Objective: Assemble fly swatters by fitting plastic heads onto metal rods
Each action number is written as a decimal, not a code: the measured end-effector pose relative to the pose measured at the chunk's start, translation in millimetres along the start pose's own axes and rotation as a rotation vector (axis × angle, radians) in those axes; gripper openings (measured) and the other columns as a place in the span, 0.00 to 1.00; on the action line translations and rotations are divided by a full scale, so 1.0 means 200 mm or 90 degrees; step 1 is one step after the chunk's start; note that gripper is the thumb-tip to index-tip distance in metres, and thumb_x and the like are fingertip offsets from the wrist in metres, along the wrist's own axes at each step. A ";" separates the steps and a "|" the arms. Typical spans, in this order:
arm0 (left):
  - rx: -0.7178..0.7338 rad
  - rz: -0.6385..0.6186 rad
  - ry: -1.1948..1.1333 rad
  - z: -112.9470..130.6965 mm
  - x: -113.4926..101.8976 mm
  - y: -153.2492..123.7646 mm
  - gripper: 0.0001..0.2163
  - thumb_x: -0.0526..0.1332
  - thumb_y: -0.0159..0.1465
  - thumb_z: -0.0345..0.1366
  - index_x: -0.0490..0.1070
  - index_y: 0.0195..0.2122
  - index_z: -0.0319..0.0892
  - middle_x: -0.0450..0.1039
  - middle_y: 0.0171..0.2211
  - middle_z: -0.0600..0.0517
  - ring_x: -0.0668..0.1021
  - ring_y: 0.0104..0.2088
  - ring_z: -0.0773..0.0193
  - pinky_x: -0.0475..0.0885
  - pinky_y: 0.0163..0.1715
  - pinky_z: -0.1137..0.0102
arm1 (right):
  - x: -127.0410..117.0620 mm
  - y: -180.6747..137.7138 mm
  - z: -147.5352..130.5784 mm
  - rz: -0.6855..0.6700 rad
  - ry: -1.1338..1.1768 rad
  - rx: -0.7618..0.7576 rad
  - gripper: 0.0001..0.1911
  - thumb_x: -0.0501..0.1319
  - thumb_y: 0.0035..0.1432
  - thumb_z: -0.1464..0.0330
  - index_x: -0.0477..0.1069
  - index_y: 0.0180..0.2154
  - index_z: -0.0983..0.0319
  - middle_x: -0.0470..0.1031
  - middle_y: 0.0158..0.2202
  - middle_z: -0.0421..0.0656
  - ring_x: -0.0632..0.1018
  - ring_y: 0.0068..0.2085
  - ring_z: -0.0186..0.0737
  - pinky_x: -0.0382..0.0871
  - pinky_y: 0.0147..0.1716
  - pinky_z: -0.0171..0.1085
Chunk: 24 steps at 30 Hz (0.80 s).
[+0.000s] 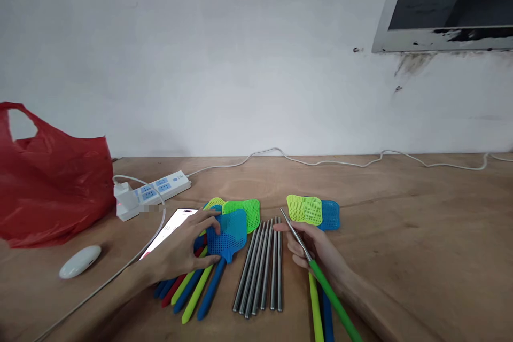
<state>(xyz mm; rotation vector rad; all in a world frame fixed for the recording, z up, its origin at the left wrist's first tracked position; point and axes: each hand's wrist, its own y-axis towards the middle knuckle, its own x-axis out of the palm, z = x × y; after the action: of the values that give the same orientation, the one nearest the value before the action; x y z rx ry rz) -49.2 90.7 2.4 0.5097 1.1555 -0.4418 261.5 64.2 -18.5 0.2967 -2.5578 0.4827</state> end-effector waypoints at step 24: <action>-0.103 0.153 -0.149 0.14 0.05 -0.02 0.20 0.63 0.61 0.52 0.63 0.46 0.46 0.69 0.49 0.45 0.74 0.45 0.48 0.71 0.39 0.58 | -0.02 -0.03 0.02 -0.248 -0.333 0.040 0.23 0.69 0.54 0.57 0.73 0.47 0.65 0.69 0.16 0.33 0.62 0.14 0.27 0.54 0.15 0.29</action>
<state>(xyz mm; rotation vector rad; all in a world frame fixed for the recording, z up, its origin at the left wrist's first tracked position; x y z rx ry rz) -28.0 70.5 0.8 0.4367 0.8838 -0.1916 265.4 57.1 -23.2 1.0400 -2.8713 0.3699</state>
